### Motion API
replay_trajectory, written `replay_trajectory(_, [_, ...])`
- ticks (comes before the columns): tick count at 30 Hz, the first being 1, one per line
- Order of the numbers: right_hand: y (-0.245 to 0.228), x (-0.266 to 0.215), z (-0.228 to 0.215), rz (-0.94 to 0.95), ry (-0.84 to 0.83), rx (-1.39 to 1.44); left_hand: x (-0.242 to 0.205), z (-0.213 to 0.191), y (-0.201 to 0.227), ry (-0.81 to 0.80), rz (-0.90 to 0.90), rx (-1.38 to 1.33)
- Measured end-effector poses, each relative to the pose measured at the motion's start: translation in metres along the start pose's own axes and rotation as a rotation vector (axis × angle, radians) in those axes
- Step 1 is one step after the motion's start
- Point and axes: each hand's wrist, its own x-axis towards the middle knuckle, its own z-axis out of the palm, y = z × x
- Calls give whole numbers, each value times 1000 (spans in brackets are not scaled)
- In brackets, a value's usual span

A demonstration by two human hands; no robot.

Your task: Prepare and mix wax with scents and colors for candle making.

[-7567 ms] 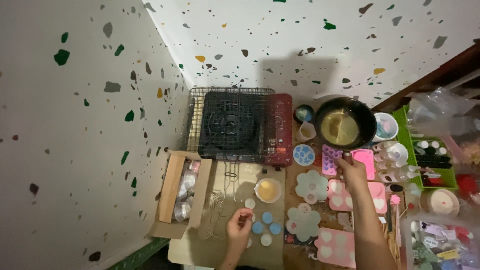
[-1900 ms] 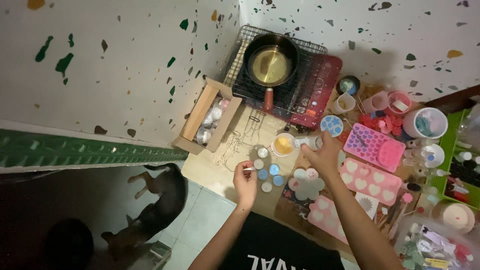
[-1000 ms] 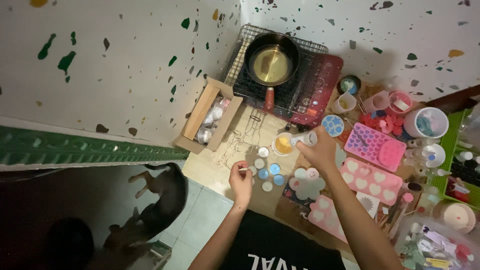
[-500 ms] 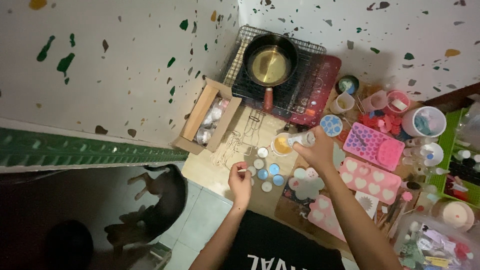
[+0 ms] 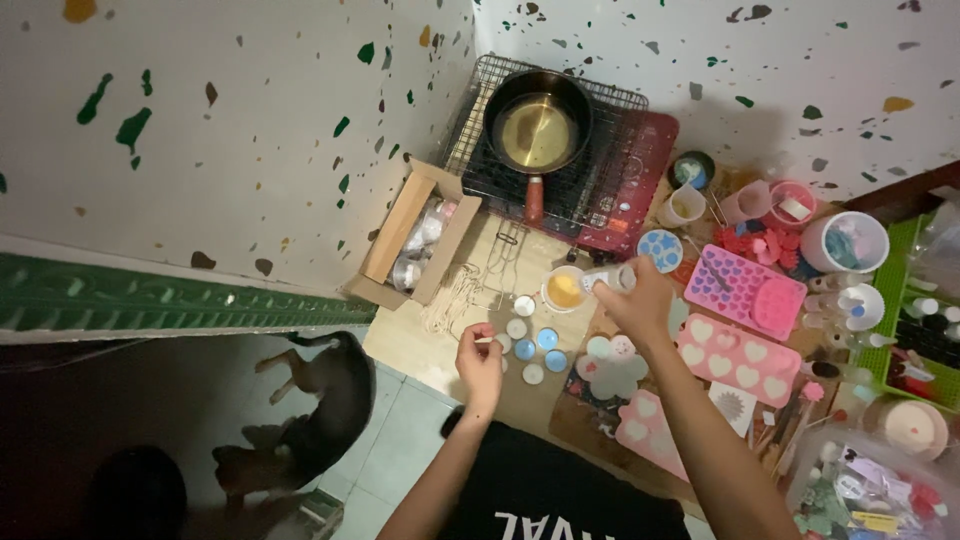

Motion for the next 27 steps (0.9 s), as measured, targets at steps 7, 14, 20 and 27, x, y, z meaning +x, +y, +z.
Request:
replay_trajectory(7, [0,-1,-7,-94,95,6,1,3,2,-1,13,-13])
replay_trajectory(14, [-1,-8,-8,57,74,74,4,8,1,-26,-2,-27])
replay_trajectory(20, [-5,-10,-6,25,109,-1,7,14,10,-45,43,2])
replay_trajectory(27, [-37,-8,-14,131,79,34,13,23,4,-59,26,-44])
